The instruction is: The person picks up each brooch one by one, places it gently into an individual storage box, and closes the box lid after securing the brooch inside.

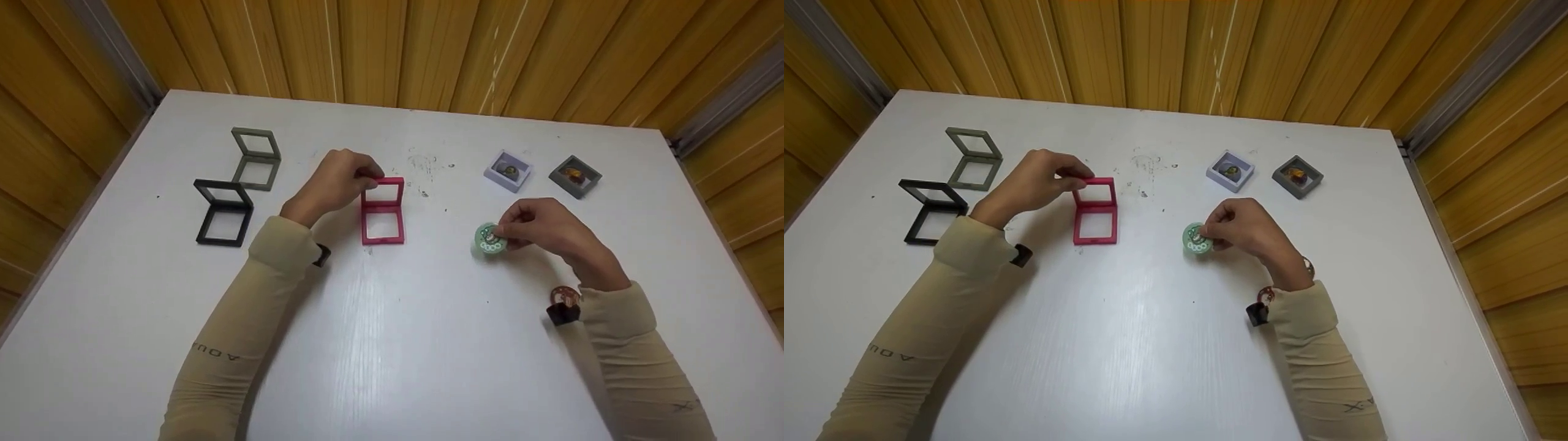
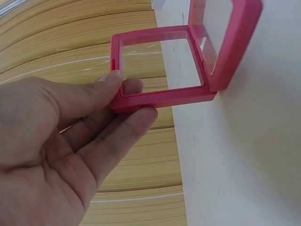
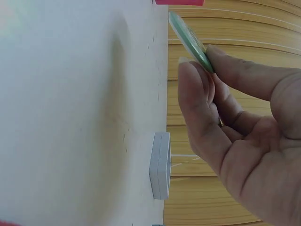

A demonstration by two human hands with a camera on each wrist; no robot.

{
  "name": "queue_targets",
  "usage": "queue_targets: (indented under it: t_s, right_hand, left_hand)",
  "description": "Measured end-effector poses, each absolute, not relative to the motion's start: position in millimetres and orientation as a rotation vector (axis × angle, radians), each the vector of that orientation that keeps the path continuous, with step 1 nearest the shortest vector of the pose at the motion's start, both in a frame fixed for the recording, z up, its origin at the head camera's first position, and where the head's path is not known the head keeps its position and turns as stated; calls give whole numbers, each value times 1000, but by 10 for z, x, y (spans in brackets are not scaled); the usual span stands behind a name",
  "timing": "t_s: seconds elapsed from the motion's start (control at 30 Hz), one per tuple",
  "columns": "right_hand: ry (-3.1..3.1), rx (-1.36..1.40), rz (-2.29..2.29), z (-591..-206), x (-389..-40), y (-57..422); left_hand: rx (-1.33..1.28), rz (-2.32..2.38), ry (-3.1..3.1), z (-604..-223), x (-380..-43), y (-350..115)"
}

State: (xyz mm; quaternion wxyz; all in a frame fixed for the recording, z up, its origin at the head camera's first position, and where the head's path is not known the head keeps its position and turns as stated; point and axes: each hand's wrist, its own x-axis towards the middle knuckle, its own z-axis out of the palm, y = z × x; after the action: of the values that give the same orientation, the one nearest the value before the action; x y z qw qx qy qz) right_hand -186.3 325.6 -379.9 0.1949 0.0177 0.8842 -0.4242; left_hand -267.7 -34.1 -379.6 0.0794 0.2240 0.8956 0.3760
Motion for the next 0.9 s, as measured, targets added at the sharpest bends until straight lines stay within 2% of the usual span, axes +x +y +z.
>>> queue_targets:
  t_s: [0.9]
  right_hand:
    - [2466, 36, -1340, -3837, -2002, 2830]
  left_hand:
    - [711, 1115, 2687, -3808, -2623, -170]
